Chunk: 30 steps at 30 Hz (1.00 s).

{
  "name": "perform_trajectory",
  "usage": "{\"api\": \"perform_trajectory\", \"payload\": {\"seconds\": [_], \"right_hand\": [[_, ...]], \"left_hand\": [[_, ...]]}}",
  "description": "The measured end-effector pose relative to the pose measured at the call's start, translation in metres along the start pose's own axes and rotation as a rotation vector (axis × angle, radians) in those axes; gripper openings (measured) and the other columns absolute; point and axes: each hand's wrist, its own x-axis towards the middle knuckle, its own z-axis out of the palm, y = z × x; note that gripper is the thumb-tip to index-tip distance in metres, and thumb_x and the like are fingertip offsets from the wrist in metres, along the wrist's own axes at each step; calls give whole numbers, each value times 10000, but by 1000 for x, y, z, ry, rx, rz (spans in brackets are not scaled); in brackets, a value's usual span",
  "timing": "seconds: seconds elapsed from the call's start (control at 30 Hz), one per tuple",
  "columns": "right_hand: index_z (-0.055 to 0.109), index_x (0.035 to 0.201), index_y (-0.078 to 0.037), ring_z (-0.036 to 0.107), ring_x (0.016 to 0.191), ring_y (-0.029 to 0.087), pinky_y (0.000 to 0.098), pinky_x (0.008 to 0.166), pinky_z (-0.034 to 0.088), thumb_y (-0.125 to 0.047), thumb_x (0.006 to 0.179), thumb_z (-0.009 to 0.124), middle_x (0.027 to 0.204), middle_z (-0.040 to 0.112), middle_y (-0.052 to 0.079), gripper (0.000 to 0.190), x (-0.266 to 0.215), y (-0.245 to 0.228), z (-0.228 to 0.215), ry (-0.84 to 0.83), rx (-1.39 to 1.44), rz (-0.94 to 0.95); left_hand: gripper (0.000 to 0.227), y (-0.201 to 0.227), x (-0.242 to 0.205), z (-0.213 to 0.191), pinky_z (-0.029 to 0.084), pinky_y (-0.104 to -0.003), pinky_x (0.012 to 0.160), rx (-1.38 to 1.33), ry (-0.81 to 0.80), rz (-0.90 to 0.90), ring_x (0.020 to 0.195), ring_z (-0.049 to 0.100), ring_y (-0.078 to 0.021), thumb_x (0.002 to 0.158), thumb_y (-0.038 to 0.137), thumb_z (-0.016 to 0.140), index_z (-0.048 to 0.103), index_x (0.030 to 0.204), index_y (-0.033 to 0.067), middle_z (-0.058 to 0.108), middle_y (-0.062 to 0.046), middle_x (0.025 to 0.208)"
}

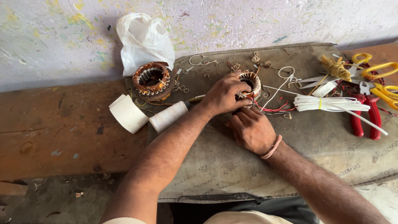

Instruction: The person winds a white string around a copper-wound stator coil, repeatedly pulling the string through the coil's slots and tightening it to secure the windings. The person uses both hands to manipulate the string and the coil on a workbench.

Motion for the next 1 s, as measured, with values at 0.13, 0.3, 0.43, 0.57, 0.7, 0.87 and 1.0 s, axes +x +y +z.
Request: {"api": "perform_trajectory", "payload": {"seconds": [0.13, 0.3, 0.43, 0.57, 0.7, 0.87, 1.0], "right_hand": [[613, 794, -53, 630, 725, 286, 413, 698, 519, -119, 799, 757, 751, 618, 91, 159, -1, 1, 2, -19, -11, 24], [640, 827, -54, 630, 720, 287, 415, 690, 515, -130, 806, 763, 741, 620, 90, 146, -3, 3, 6, -10, -20, 40], [632, 817, -57, 635, 729, 291, 420, 689, 521, -137, 823, 773, 740, 621, 87, 162, -1, 2, 7, 8, 8, 57], [628, 816, -50, 640, 736, 302, 425, 678, 527, -133, 814, 780, 759, 627, 100, 174, -1, 4, 6, 8, 32, 56], [639, 847, -51, 656, 769, 297, 419, 698, 544, -103, 784, 761, 796, 641, 98, 147, -6, 5, 8, 17, 60, -4], [605, 834, -40, 667, 849, 313, 419, 729, 556, -88, 799, 765, 839, 655, 110, 171, -8, 4, 0, 19, 86, -26], [624, 897, -36, 678, 930, 327, 420, 780, 570, -91, 804, 756, 952, 685, 126, 171, -3, -5, -19, 61, 99, -82]], "left_hand": [[275, -1, 3, 4, 425, -491, 1197, 12, 17, -10, 889, 695, -296, 750, 230, 861, 717, 935, 87, 679, -108, 806], [161, -1, 7, 15, 435, -505, 1182, -15, 50, -66, 797, 689, -267, 745, 171, 806, 682, 793, 81, 655, -76, 700], [169, -3, 8, 20, 430, -493, 1193, -10, 86, -91, 775, 680, -268, 738, 176, 811, 668, 761, 89, 637, -62, 672], [182, 1, 8, 12, 412, -499, 1222, -53, 12, -113, 872, 709, -261, 739, 180, 821, 690, 807, 72, 716, -75, 790], [371, 8, 2, -19, 378, -488, 1186, -201, -70, -64, 1236, 632, -310, 740, 190, 847, 733, 1069, 62, 740, -134, 1137], [502, 31, -17, -45, 450, -415, 1200, -319, 21, -136, 1347, 621, -303, 806, 10, 673, 661, 1308, 37, 691, -149, 1355], [448, 60, -37, -47, 536, -372, 1126, -134, 82, -97, 1254, 674, -275, 872, -85, 592, 673, 1286, 63, 712, -129, 1280]]}}
